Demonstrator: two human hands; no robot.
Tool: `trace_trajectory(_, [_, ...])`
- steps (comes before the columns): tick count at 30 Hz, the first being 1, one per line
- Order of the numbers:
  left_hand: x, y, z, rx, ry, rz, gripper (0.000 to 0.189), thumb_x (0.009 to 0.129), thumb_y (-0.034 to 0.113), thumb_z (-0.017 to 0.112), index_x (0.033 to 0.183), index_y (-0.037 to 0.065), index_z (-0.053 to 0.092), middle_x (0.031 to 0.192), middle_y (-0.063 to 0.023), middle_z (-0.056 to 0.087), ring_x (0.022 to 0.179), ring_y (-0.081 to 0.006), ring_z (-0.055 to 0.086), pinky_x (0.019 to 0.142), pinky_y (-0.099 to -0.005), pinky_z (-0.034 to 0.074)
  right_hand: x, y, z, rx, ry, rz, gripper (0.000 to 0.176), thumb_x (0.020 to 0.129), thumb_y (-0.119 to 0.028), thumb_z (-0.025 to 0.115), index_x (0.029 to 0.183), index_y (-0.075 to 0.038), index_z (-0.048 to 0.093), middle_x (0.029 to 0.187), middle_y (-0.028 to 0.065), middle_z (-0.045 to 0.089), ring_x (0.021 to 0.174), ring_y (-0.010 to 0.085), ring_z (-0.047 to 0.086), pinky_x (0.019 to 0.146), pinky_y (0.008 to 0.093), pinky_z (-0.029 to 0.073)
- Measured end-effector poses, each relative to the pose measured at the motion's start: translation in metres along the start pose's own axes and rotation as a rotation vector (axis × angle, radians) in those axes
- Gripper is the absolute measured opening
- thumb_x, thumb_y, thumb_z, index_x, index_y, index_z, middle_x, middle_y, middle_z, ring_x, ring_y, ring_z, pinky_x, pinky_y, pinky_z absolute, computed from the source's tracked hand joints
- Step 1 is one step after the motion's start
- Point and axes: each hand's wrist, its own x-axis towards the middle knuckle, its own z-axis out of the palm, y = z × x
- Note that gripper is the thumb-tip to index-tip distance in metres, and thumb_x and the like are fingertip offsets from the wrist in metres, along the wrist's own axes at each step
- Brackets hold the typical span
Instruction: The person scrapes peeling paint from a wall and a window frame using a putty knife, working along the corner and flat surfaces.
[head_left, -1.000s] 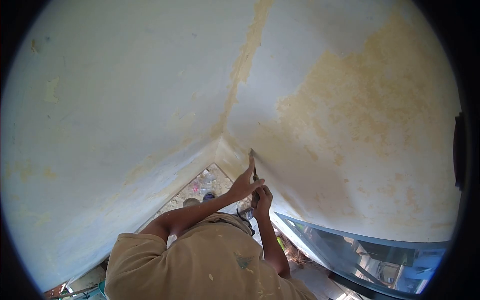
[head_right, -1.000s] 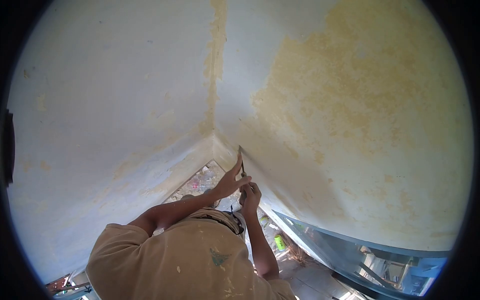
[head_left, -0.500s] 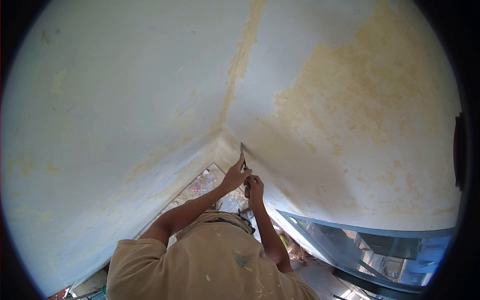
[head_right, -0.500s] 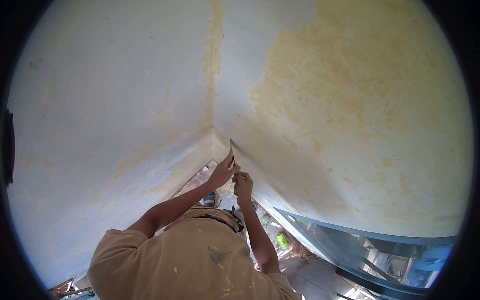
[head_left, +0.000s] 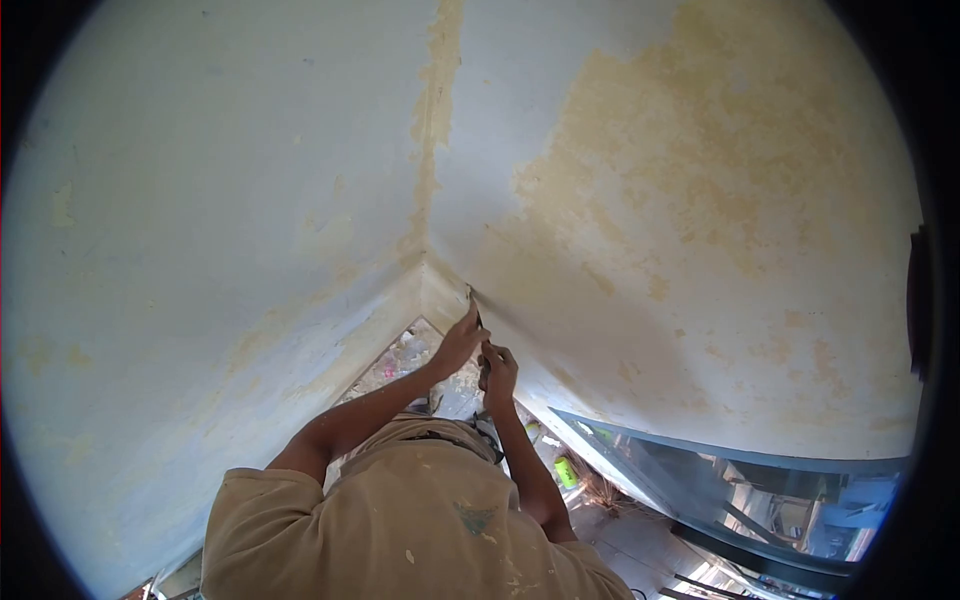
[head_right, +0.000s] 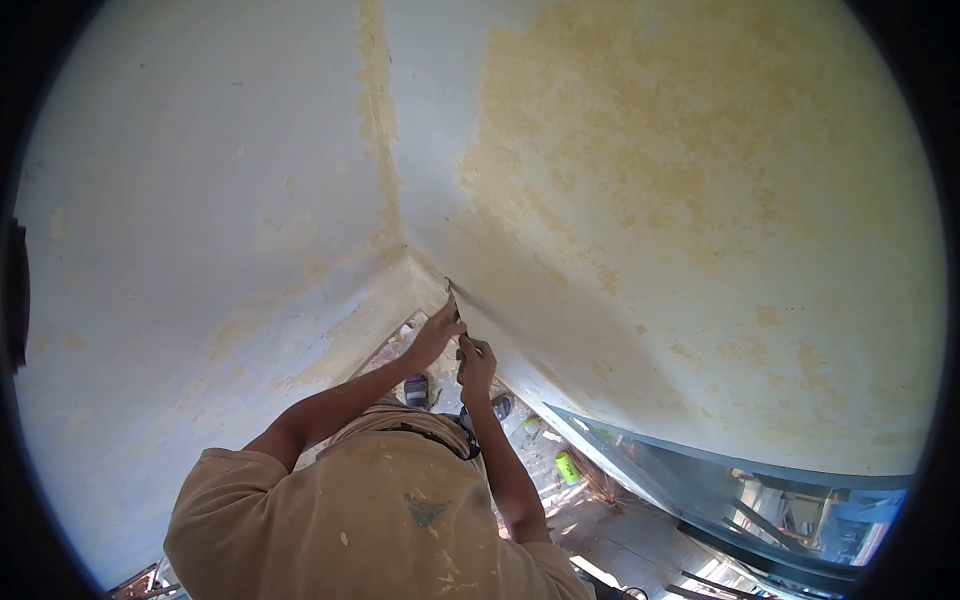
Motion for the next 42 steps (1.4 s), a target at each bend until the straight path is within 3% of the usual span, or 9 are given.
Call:
trace_trajectory(10, [0.013,0.021,-0.049,0.206,0.163,-0.075,0.067,0.082,0.003,0.046,0.142,0.004,0.016,0.111,-0.0044,0.05,0.086,-0.0076,0.046,0.074,-0.0212,0.04,0.047,0.018,0.051,-0.173,-0.14,-0.065,0.022,0.084,-0.022,0.061,0.088,-0.002,0.055,0.059,0.0004,0.051,0.036,0.0036,0.035,0.032,0.0205,0.024])
trace_trajectory(12, [0.004,0.01,-0.027,0.047,0.112,0.114,0.07,0.084,0.006,0.046,0.142,0.003,0.009,0.127,-0.0083,0.043,0.094,-0.0105,0.046,0.081,-0.0243,0.041,0.031,0.016,0.026,-0.121,-0.161,-0.031,0.021,0.084,-0.022,0.06,0.088,-0.002,0.055,0.06,0.0005,0.051,0.036,0.0036,0.035,0.032,0.0203,0.024])
trace_trajectory(13, [-0.007,0.024,-0.015,0.032,0.024,-0.052,0.071,0.084,0.006,0.047,0.142,0.002,0.006,0.133,-0.0091,0.038,0.097,-0.0109,0.044,0.084,-0.0249,0.04,0.023,0.017,0.012,-0.116,-0.155,-0.046,0.02,0.085,-0.022,0.059,0.087,-0.002,0.055,0.06,0.0007,0.051,0.036,0.0035,0.034,0.032,0.0201,0.023])
trace_trajectory(20, [-0.035,-0.034,0.05,0.078,-0.311,-0.029,0.088,0.083,0.023,0.057,0.138,-0.006,-0.006,0.127,-0.0268,0.038,0.111,-0.0218,0.044,0.094,-0.0276,0.035,-0.023,0.021,-0.089,0.049,-0.058,-0.034,0.011,0.086,-0.015,0.054,0.082,-0.005,0.053,0.059,0.0014,0.05,0.034,0.0039,0.033,0.03,0.0202,0.023])
trace_trajectory(27, [-0.027,0.019,0.031,-0.132,-0.094,-0.044,0.08,0.082,0.011,0.051,0.14,-0.003,-0.002,0.096,-0.0056,0.047,0.084,-0.0108,0.045,0.073,-0.0231,0.041,-0.006,0.017,-0.037,0.063,-0.059,-0.026,0.013,0.085,-0.018,0.058,0.084,-0.006,0.053,0.058,0.0013,0.051,0.033,0.0033,0.033,0.028,0.0201,0.021])
trace_trajectory(30, [-0.007,0.034,-0.004,-0.014,0.053,-0.032,0.073,0.082,0.01,0.05,0.141,-0.001,0.009,0.096,-0.0043,0.048,0.084,-0.0115,0.045,0.078,-0.0231,0.04,0.014,0.006,0.01,-0.026,-0.087,-0.025,0.016,0.085,-0.02,0.059,0.085,-0.004,0.054,0.058,0.0016,0.052,0.033,0.0034,0.034,0.029,0.0204,0.021])
trace_trajectory(31, [0.001,0.035,-0.017,-0.058,0.075,-0.051,0.066,0.082,0.006,0.048,0.141,0.002,0.019,0.134,-0.0079,0.039,0.122,-0.015,0.033,0.101,-0.0278,0.025,0.02,0.004,0.025,-0.059,-0.096,-0.022,0.017,0.084,-0.02,0.06,0.085,-0.004,0.054,0.058,0.0016,0.052,0.033,0.0035,0.034,0.029,0.0205,0.021])
trace_trajectory(34, [0.019,0.033,-0.056,-0.017,0.194,-0.002,0.066,0.08,0.007,0.048,0.14,0.001,0.02,0.083,-0.0025,0.046,0.076,-0.0103,0.043,0.071,-0.0232,0.039,0.044,0.007,0.069,-0.108,-0.13,-0.056,0.02,0.084,-0.021,0.06,0.086,-0.003,0.054,0.057,0.0013,0.051,0.033,0.004,0.034,0.029,0.0211,0.021])
trace_trajectory(42, [-0.01,0.014,-0.022,-0.033,-0.002,-0.101,0.08,0.08,0.005,0.05,0.142,0.003,0.0,0.098,-0.0063,0.049,0.086,-0.0127,0.048,0.077,-0.0242,0.041,0.023,0.022,0.014,-0.108,-0.127,-0.033,0.019,0.085,-0.021,0.059,0.087,-0.003,0.054,0.058,0.0009,0.051,0.034,0.0031,0.032,0.03,0.0203,0.021])
